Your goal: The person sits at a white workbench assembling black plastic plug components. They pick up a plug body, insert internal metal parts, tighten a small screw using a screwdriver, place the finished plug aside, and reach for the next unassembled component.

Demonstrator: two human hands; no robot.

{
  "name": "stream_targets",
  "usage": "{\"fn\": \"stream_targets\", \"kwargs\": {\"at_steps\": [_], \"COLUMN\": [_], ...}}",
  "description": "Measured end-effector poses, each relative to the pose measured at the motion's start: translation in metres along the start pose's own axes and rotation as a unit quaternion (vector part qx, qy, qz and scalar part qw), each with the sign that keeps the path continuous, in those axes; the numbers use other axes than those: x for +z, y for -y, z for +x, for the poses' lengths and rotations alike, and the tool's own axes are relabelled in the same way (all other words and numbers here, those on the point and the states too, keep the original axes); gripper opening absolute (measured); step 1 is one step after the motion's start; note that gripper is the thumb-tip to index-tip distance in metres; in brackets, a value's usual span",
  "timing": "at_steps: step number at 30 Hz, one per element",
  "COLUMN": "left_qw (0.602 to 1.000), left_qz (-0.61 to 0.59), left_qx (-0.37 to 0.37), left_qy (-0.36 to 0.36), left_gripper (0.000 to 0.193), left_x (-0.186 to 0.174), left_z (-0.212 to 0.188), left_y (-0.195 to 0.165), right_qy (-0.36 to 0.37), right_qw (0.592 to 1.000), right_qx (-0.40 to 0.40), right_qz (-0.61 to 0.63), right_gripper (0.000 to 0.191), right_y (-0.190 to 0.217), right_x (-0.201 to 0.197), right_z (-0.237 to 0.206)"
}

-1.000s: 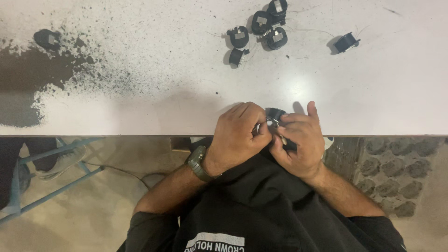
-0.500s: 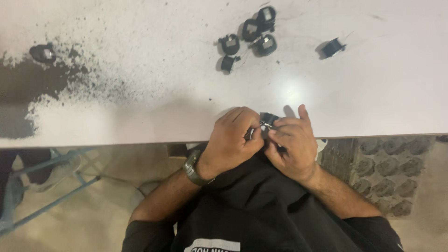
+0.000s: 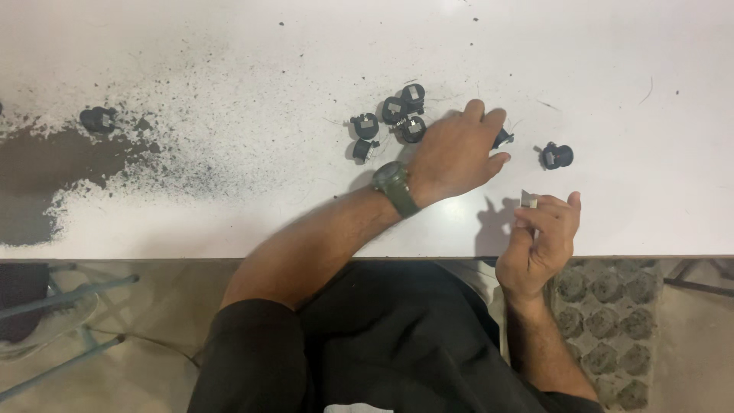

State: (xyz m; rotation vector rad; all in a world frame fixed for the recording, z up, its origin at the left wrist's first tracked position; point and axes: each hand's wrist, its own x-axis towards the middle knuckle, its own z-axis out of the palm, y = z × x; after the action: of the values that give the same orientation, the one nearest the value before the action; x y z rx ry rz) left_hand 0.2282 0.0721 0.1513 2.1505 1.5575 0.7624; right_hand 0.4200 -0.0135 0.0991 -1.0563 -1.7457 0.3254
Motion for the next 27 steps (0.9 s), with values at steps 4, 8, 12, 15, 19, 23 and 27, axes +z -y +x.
{"fn": "stream_targets", "kwargs": {"at_steps": [4, 8, 12, 15, 19, 23, 27], "left_qw": [0.999, 0.995, 1.000, 0.998, 0.995, 0.993, 0.989], "left_qz": [-0.034, -0.096, 0.011, 0.015, 0.057, 0.034, 0.083], "left_qx": [0.023, -0.031, -0.002, -0.045, -0.046, -0.068, 0.052], "left_qy": [-0.015, 0.022, -0.029, -0.049, -0.065, -0.093, -0.111], "left_gripper": [0.028, 0.028, 0.030, 0.033, 0.043, 0.058, 0.049], "left_x": [0.008, 0.002, -0.012, -0.025, -0.037, -0.047, -0.048], "left_z": [-0.023, -0.067, -0.104, -0.125, -0.142, -0.152, -0.157], "left_y": [-0.004, -0.001, -0.002, 0.006, 0.020, 0.034, 0.043], "right_qy": [0.027, 0.112, 0.229, 0.278, 0.290, 0.278, 0.274], "right_qw": [0.999, 0.992, 0.968, 0.953, 0.949, 0.954, 0.953], "right_qx": [0.042, 0.018, -0.033, -0.068, -0.074, -0.068, -0.084], "right_qz": [-0.006, -0.053, -0.099, -0.094, -0.103, -0.085, -0.098], "right_gripper": [0.019, 0.021, 0.034, 0.046, 0.042, 0.044, 0.040], "right_y": [0.002, -0.009, 0.000, 0.021, 0.042, 0.042, 0.038], "right_x": [-0.012, -0.021, -0.014, 0.012, 0.043, 0.053, 0.062], "right_z": [0.001, 0.018, 0.037, 0.042, 0.039, 0.036, 0.031]}}
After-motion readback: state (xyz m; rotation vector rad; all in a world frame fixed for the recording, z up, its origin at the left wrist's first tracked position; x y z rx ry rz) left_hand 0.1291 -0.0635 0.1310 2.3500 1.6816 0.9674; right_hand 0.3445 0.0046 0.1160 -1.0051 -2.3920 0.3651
